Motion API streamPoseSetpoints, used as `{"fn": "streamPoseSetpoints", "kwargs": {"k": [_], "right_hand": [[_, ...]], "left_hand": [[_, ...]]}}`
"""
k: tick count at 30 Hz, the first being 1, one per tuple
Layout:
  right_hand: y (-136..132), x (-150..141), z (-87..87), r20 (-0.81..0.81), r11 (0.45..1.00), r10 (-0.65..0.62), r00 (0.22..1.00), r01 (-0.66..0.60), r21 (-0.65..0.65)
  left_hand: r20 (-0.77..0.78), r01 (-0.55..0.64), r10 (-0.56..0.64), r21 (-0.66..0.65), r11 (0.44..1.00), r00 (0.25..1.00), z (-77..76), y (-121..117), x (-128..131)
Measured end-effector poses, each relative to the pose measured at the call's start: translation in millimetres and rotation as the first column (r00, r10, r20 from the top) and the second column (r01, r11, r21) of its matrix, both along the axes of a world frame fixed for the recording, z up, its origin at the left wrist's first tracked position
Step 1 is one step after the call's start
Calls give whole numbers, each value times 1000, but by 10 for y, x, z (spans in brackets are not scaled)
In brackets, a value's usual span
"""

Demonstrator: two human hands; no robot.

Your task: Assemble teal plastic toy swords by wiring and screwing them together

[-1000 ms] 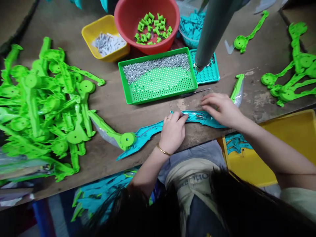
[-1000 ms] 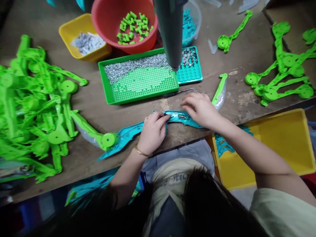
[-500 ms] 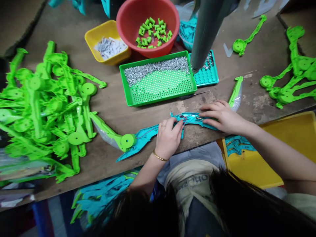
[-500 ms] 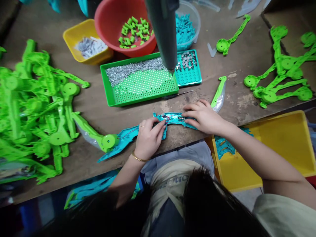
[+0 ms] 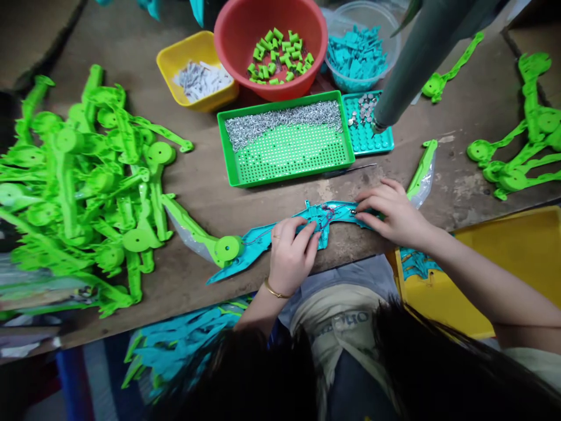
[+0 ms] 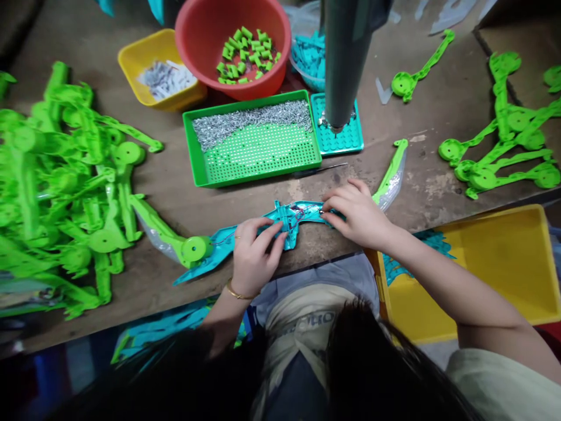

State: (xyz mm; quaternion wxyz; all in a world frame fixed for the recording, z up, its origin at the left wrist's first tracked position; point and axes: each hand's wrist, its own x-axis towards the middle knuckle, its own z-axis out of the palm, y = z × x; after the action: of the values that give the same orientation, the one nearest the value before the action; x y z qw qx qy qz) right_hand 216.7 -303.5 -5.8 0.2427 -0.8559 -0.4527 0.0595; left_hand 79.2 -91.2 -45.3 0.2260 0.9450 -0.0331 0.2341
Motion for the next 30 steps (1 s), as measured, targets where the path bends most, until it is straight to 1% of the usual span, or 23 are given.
{"fn": "streamPoseSetpoints", "kwargs": {"k": [4, 8, 13, 16, 18, 22, 26, 28, 30], "right_hand": [[169, -29, 12, 51, 995, 91, 995, -89, -36], [367, -73, -26, 107, 985, 172, 979, -168, -51], [565, -106, -107, 150, 967, 250, 956, -240, -85], [610, -103, -140, 132, 963, 266, 955, -256, -86], [620, -98, -147, 126, 975, 214, 969, -205, -82], [626, -93, -143, 123, 994, 43, 991, -30, -103], [627, -109, -151, 144, 995, -13, 990, 26, -94], [623, -118, -162, 196, 992, -37, 980, 60, -113], [614, -119, -170, 236, 986, -41, 971, 77, -147]], "left_hand": [[20, -42, 42, 25, 999, 999, 46, -24, -47], [26, -38, 37, 28, 999, 999, 19, 5, -141], [-3, -120, 120, 27, 992, 993, -28, 215, -230], [-35, -103, 105, 53, 993, 994, -24, 327, -232], [-65, -77, 84, 104, 992, 994, -27, 362, -224], [-122, -70, 92, 175, 982, 988, -54, 392, -231], [-137, -61, 83, 156, 986, 987, -57, 375, -230], [-108, -41, 55, 122, 992, 993, -40, 302, -187], [-76, -3, 9, 81, 997, 997, -16, 179, -108]]}}
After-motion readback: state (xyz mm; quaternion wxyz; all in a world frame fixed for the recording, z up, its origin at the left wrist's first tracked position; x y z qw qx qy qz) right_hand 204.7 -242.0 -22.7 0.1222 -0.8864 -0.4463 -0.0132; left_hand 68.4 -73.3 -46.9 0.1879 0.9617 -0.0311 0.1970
